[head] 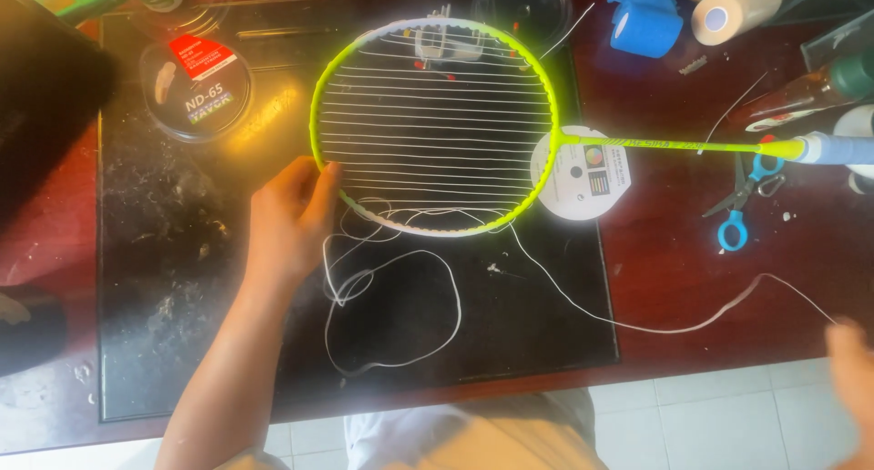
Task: Threading a badminton string through the grommets of a racket frame.
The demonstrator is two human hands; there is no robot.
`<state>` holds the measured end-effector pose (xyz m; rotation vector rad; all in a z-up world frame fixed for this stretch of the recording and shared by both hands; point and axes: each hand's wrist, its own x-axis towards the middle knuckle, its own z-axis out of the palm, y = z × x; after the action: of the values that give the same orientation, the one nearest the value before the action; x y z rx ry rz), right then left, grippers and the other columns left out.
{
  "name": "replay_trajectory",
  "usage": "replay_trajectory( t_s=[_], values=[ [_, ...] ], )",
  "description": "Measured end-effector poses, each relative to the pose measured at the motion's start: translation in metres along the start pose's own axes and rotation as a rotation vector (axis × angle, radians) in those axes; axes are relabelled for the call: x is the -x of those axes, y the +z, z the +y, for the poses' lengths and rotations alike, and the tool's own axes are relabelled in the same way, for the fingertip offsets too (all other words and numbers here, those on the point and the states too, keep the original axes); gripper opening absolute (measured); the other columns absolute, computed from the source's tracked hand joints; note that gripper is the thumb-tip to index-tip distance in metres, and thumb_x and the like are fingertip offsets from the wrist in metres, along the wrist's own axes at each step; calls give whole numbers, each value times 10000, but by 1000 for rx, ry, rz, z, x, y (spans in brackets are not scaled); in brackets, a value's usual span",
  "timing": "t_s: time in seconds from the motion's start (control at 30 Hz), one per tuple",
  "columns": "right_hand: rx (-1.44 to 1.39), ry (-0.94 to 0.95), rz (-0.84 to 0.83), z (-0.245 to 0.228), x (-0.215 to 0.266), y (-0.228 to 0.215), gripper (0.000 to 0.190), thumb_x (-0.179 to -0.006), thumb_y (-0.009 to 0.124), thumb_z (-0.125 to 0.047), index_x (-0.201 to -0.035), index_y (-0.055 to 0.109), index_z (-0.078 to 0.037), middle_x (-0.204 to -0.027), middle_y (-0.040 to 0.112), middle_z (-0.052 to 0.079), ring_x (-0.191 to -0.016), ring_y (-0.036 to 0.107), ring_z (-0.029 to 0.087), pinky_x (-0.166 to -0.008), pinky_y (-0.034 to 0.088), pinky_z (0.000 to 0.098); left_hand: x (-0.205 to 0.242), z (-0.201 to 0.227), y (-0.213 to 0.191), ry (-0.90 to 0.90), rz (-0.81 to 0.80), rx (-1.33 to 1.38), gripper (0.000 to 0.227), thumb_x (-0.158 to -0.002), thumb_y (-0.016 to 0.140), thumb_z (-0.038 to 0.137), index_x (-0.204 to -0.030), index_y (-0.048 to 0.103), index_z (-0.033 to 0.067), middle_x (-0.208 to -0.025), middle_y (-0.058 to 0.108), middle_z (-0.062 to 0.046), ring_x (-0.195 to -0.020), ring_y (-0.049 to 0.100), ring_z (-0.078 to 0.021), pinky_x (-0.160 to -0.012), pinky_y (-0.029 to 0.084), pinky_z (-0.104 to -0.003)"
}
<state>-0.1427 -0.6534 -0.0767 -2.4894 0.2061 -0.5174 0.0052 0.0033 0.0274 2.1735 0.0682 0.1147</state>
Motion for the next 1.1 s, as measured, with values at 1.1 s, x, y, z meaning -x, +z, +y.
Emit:
replay_trajectory(
  t_s=[1.1],
  values=[
    [-156, -284, -224, -321, -20, 138, 120, -878, 824, -140, -906, 745, -54, -777, 676, 64, -616, 622, 157, -558, 466, 270, 8, -12, 10, 6, 11, 285, 279, -1058, 581, 270, -897, 644, 52, -628, 588, 6, -550, 525, -62, -508, 398, -245]
  ],
)
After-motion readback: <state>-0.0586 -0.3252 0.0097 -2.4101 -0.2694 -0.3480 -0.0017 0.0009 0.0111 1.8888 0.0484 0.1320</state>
